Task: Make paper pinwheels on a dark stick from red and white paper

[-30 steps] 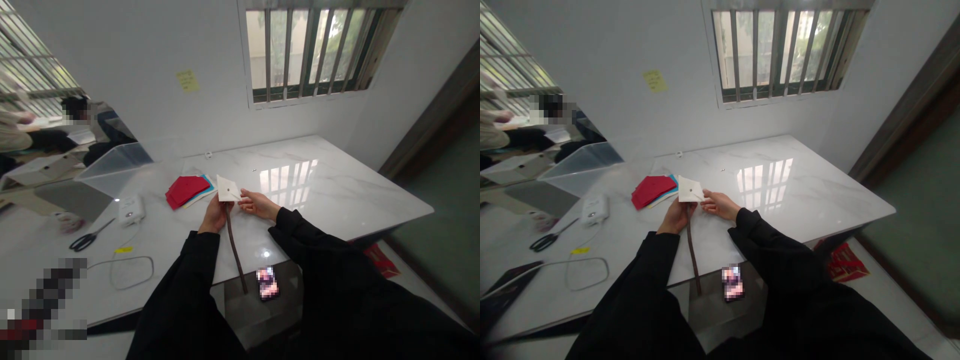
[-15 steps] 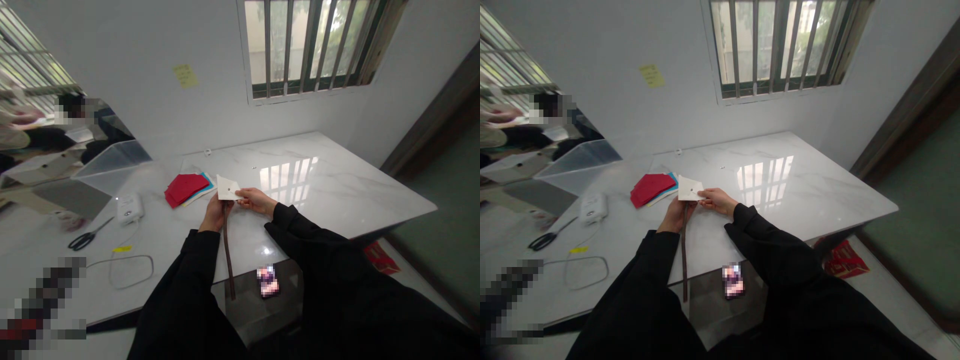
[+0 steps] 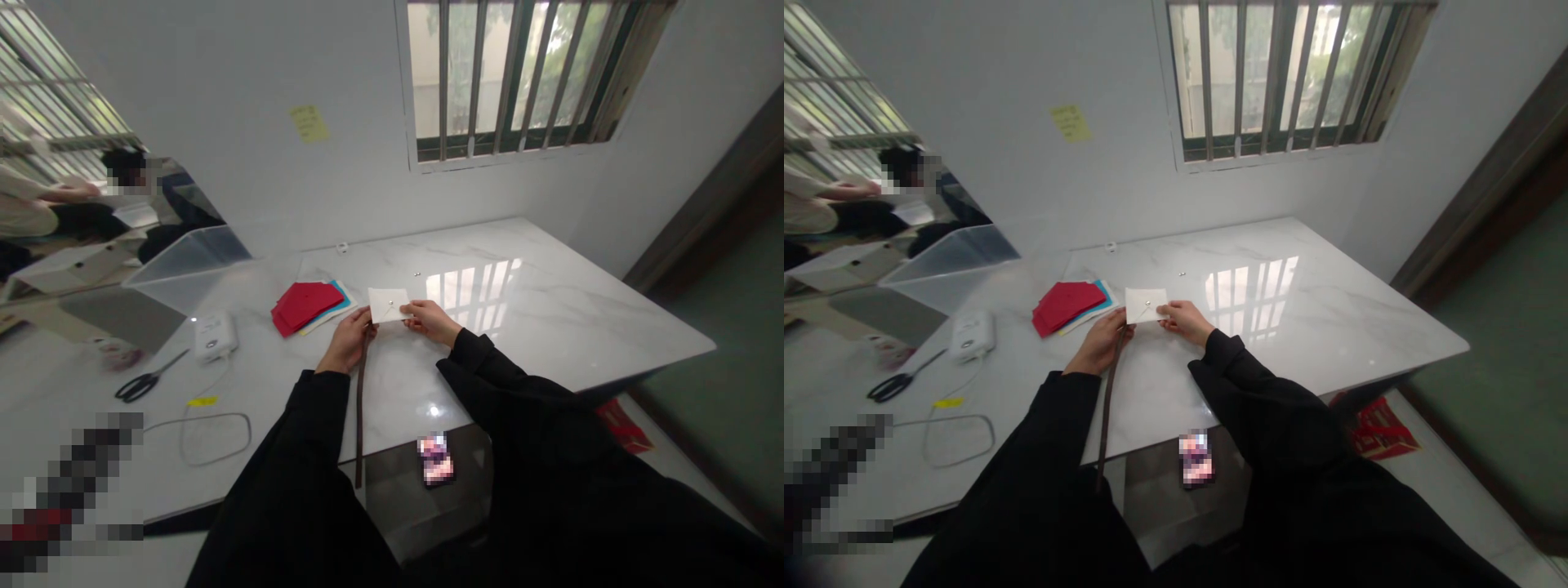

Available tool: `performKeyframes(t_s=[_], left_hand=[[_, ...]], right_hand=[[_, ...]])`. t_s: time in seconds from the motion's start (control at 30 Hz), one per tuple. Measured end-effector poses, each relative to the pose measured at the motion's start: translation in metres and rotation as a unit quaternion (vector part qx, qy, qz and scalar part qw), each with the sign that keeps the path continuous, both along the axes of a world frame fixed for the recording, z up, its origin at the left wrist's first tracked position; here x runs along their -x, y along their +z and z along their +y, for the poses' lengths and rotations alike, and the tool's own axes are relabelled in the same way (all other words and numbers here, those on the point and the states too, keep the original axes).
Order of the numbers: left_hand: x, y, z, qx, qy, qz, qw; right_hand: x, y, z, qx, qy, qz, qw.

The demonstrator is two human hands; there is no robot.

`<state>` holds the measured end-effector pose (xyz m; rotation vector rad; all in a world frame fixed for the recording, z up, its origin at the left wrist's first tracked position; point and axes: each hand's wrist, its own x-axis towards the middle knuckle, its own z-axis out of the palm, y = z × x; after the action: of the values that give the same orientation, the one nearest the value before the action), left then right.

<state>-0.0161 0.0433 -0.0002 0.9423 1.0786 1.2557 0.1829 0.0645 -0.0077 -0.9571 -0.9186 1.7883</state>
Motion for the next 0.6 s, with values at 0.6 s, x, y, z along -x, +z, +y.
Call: performKeyframes(t_s=[0.6], left_hand=[[0.055, 0.038, 0.018, -0.078, 0.103, 0.558, 0.820]], right_hand=[[-0.010, -0.021, 0.015, -0.126, -0.080, -0.091, 0.985]])
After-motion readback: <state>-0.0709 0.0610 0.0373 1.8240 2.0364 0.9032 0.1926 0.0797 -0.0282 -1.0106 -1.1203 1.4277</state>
